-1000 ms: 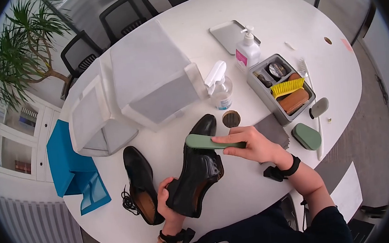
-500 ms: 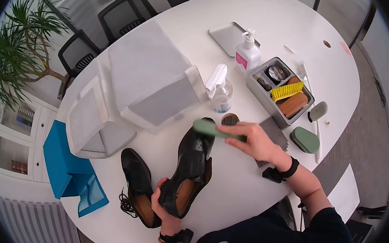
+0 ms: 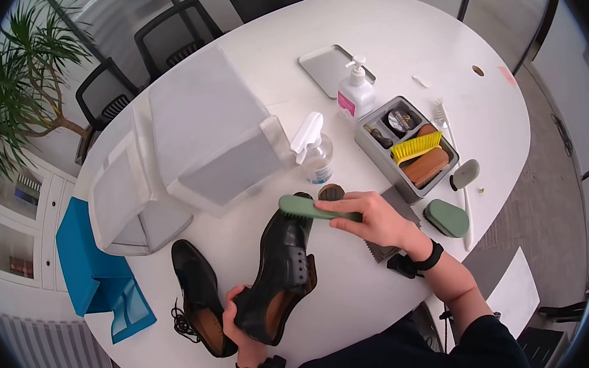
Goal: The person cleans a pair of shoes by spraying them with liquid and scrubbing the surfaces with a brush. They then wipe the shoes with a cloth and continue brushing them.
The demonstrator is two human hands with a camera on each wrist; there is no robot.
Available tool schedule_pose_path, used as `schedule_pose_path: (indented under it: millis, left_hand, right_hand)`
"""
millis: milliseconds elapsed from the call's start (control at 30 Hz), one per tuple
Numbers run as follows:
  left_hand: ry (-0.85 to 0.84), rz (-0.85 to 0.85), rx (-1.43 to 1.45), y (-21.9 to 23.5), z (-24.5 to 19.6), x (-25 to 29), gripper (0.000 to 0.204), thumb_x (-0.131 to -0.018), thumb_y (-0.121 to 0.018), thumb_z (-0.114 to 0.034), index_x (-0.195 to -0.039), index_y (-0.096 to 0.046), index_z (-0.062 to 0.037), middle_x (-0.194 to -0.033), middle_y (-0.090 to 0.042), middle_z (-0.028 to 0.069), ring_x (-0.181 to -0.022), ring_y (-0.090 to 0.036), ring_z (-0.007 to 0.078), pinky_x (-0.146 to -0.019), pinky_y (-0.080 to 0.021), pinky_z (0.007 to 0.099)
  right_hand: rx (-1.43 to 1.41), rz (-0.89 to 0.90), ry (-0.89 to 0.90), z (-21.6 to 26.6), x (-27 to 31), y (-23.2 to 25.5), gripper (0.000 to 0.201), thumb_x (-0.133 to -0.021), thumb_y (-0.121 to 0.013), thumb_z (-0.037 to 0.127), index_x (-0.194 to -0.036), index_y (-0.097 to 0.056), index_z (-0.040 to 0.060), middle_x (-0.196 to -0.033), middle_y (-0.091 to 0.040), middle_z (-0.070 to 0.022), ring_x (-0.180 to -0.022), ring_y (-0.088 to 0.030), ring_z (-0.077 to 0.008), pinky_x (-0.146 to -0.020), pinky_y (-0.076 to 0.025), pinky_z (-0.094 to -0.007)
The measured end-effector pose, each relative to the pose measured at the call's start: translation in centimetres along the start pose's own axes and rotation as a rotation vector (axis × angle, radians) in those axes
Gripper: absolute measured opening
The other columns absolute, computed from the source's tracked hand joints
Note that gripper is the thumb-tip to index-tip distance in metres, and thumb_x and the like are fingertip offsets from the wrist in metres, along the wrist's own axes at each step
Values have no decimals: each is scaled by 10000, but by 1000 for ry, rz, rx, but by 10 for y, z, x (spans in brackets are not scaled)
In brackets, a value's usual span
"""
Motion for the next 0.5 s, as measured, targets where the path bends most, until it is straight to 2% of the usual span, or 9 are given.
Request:
schedule_pose_path:
  millis: [33,100,133,167,233,300,333,400,500]
  left_hand:
    - [-37,61,-16,2,1,1,472,-956,-518,-388,-1231,-583,-10,-1175,-612,144,-1158,-605,294,-1050,-465,400]
    - [-67,73,-55,0,2,4,474,-959,-515,-386,-1214,-594,5,-1166,-612,146,-1141,-607,288,-1031,-470,388]
    - [-98,89,-99,-2,1,5,478,-961,-513,-385,-1197,-606,20,-1158,-612,148,-1123,-609,283,-1012,-475,377]
    - [-113,70,-83,-2,0,4,478,-961,-513,-385,-1197,-606,20,-1158,-612,148,-1123,-609,283,-1012,-475,377]
    - [-232,237,-278,-1,-7,2,442,-964,-526,-340,-1154,-634,44,-1164,-607,141,-1080,-606,249,-970,-469,340]
    - [-277,290,-294,-6,-12,1,398,-968,-535,-292,-1150,-642,45,-1167,-603,134,-1066,-603,233,-955,-462,327]
    - [-301,355,-331,-10,-13,1,355,-972,-543,-245,-1146,-650,46,-1171,-599,128,-1053,-599,217,-941,-454,314]
    - [-340,362,-370,-16,-14,0,322,-974,-551,-203,-1157,-658,40,-1168,-597,120,-1050,-597,205,-939,-450,306]
    - [-366,377,-437,-18,-9,3,293,-980,-564,-150,-1187,-673,26,-1159,-596,110,-1040,-591,183,-929,-442,294]
  right_hand:
    - [2,2,2,3,1,0,483,-907,-734,157,-1380,-650,201,-726,-558,-140,-652,-544,-307,-659,-470,-410]
    - [-168,148,132,19,2,-2,470,-906,-732,161,-1369,-657,196,-721,-553,-134,-651,-551,-303,-651,-463,-403]
    - [-181,237,52,31,3,1,454,-900,-735,156,-1349,-671,184,-730,-563,-131,-658,-558,-296,-649,-461,-396]
    - [-142,224,57,33,2,3,451,-900,-735,157,-1346,-673,181,-728,-562,-128,-660,-559,-293,-644,-461,-397]
    - [-96,236,78,34,6,9,448,-899,-735,158,-1343,-675,178,-726,-561,-125,-662,-560,-289,-640,-461,-398]
    - [156,134,-22,40,8,21,448,-899,-734,159,-1343,-677,182,-720,-552,-120,-658,-563,-292,-634,-464,-399]
    - [173,149,-5,48,11,21,448,-899,-734,159,-1343,-677,182,-720,-552,-120,-658,-563,-292,-634,-464,-399]
    - [106,237,108,68,29,16,449,-896,-737,163,-1340,-681,196,-708,-543,-108,-616,-559,-293,-597,-460,-400]
    - [-24,392,153,100,56,-5,479,-871,-755,160,-1342,-681,201,-701,-556,-97,-558,-545,-284,-535,-452,-382]
Point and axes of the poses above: each hand's wrist, its own x-axis away from the middle knuckle, its own y-axis out of the back of the hand, z = x × y, the point moved 1 cm from there along -x, towards the middle knuckle
